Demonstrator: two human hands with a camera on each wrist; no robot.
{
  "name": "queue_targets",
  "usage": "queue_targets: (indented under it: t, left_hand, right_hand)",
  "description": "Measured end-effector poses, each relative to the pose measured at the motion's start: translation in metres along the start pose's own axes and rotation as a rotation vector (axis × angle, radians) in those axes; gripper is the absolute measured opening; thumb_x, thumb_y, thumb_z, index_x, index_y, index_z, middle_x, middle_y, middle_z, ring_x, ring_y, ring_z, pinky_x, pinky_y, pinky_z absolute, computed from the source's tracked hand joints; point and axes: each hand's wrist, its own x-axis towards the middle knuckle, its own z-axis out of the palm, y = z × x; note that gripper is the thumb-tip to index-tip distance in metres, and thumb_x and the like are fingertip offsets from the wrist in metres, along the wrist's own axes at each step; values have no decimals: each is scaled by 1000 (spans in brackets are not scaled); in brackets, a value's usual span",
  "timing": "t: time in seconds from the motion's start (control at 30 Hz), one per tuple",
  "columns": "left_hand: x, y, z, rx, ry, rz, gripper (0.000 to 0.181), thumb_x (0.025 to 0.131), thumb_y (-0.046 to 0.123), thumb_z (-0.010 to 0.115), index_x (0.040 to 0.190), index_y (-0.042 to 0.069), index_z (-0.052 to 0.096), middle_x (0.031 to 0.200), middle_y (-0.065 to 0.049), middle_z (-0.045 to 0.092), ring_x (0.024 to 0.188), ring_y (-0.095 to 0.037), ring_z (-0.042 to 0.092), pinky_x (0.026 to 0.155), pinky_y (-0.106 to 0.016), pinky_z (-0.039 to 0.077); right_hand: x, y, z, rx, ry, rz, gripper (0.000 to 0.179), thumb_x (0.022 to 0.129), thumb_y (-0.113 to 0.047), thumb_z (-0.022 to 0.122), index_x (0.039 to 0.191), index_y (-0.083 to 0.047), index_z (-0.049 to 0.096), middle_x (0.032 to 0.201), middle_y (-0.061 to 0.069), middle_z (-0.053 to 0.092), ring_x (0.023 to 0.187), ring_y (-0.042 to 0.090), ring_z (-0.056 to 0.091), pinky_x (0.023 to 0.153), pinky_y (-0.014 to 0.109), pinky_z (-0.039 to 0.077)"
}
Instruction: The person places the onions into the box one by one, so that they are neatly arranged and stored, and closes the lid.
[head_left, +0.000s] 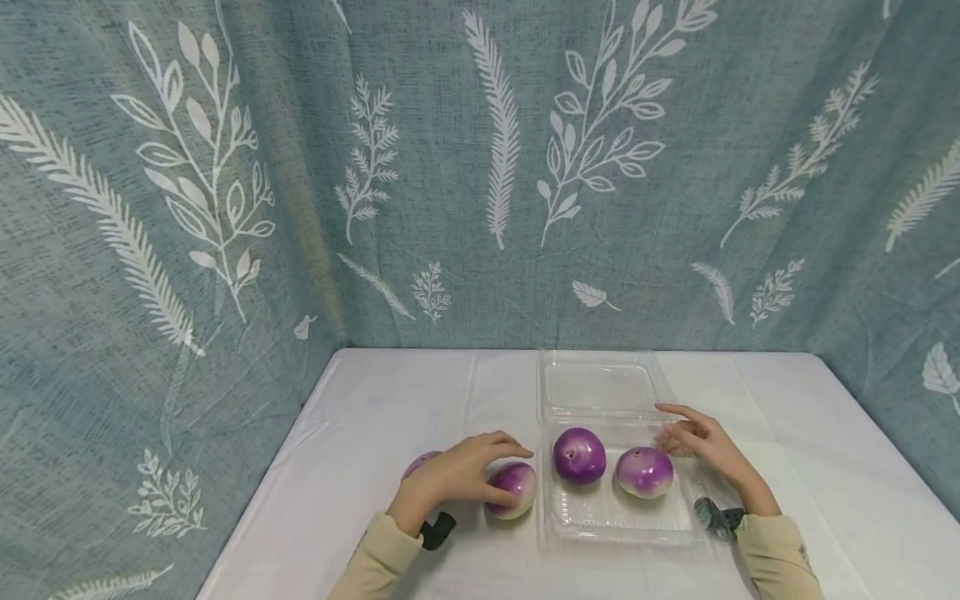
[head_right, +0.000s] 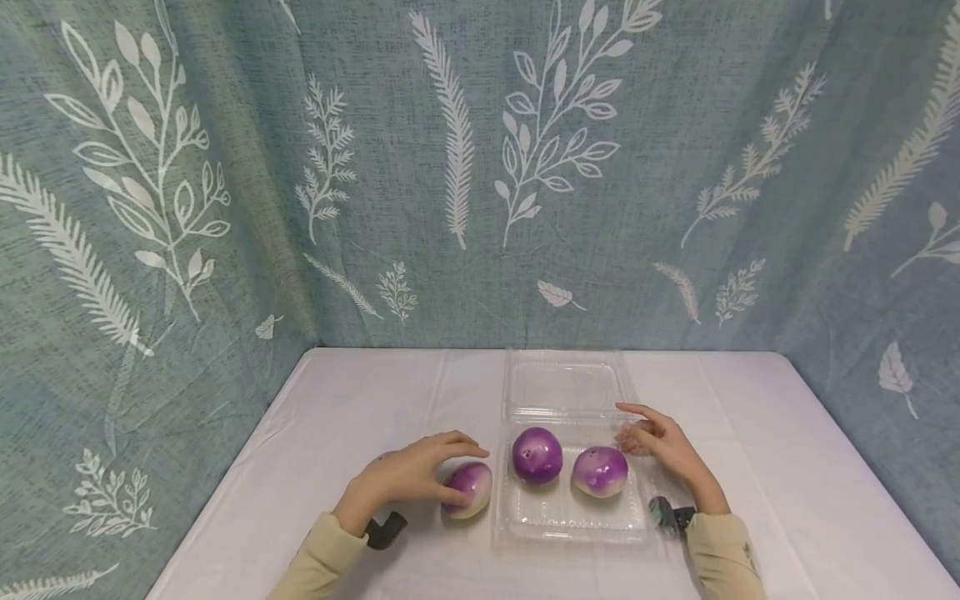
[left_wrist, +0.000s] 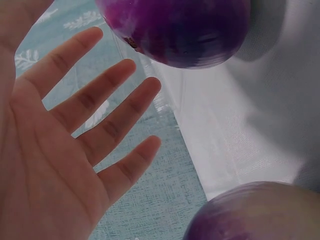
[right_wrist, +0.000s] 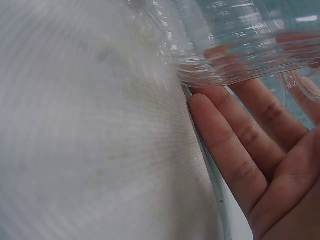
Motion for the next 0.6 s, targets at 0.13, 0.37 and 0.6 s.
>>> queue_targets:
  t: [0.13,0.37,0.6]
  left_hand:
    - [0,0,1,4,-4,0,57,78,42,72,128,18,56,125,0,53,114,-18,52,98,-34,43]
    - [-2,0,4,6,-9,4,57,77,42,72,126,18,57,122,1,54,111,-17,53,96,-31,44]
    - [-2,-1,7,-4,-20,-2,58,76,42,73,127,20,57,122,2,54,109,-15,54,95,-29,45]
  right_hand:
    - [0,0,0,-6,3,3,39,97,-2,42,131,15,34,89,27,66,73,14,68,63,35,57]
    - [0,0,0,-1,2,9,39,98,-3,42,132,14,35,90,27,66,73,15,68,64,36,57]
    - [0,1,-1,24,-10,-23,39,97,0,41,131,17,34,89,21,68,73,15,68,64,36,57]
